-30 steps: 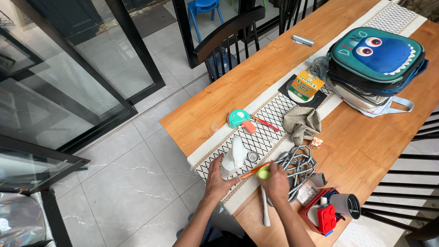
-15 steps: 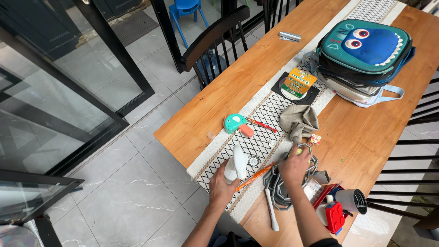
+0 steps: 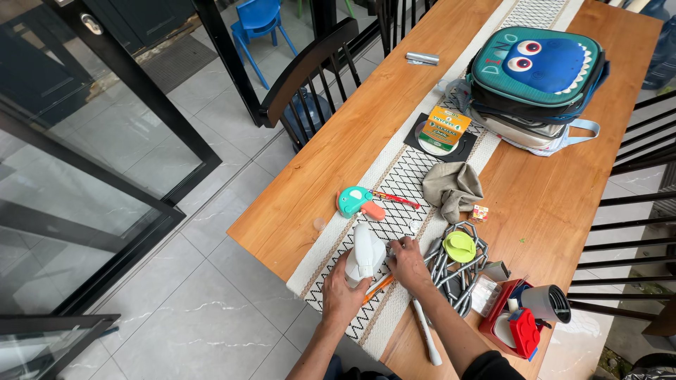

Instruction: The person organizes various containers and toys inside a cabinet, moves a water jug, and wipes the shelf surface using a spray bottle and a cloth.

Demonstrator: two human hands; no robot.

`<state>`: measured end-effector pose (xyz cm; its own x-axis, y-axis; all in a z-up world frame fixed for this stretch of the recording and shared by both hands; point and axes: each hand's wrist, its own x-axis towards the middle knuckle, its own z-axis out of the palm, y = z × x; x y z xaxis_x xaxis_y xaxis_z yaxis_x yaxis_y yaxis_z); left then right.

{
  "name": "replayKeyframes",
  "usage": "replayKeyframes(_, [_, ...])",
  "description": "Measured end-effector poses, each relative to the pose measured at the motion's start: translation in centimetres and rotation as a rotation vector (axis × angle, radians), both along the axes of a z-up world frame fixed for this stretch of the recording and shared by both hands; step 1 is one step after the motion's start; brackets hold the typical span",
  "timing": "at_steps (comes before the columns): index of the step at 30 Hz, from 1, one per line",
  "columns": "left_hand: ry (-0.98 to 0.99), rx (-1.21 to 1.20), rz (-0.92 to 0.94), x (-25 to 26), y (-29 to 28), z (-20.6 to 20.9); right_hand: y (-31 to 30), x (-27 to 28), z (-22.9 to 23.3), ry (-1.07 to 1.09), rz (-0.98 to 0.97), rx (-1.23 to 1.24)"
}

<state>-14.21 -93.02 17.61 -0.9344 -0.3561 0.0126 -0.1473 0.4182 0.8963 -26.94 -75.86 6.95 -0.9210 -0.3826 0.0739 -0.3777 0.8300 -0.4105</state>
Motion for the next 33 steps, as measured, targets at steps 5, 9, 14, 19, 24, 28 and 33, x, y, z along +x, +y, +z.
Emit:
replayKeyframes(5, [0.031,-0.023,-0.044,-2.3,0.0,-0.2,2.0,-4.5,2.1,0.142,-0.153,0.241])
replayKeyframes(9, [0.015,-0.035,-0.087,-4.1,0.5,-0.2,3.8,-7.4,1.4,0.137,-0.194,0.389])
replayKeyframes(14, [-0.011,-0.029,-0.125,-5.4,1.1,0.2,5.5,-8.8,-0.5,0.113,-0.215,0.483])
replayKeyframes(19, [0.048,-0.022,-0.174,-6.5,1.7,-0.4,4.9,-6.6,1.7,0.214,-0.267,0.306])
replayKeyframes(24, [0.124,-0.021,-0.201,-7.6,2.0,-1.3,2.9,-0.9,4.7,0.296,-0.378,-0.02])
replayKeyframes(28, [0.054,-0.016,-0.235,-7.8,2.2,-1.6,1.2,5.2,4.7,0.377,-0.436,-0.22])
replayKeyframes(33, [-0.119,-0.033,-0.321,-7.7,1.2,-0.3,-2.1,10.5,1.5,0.257,-0.461,-0.363])
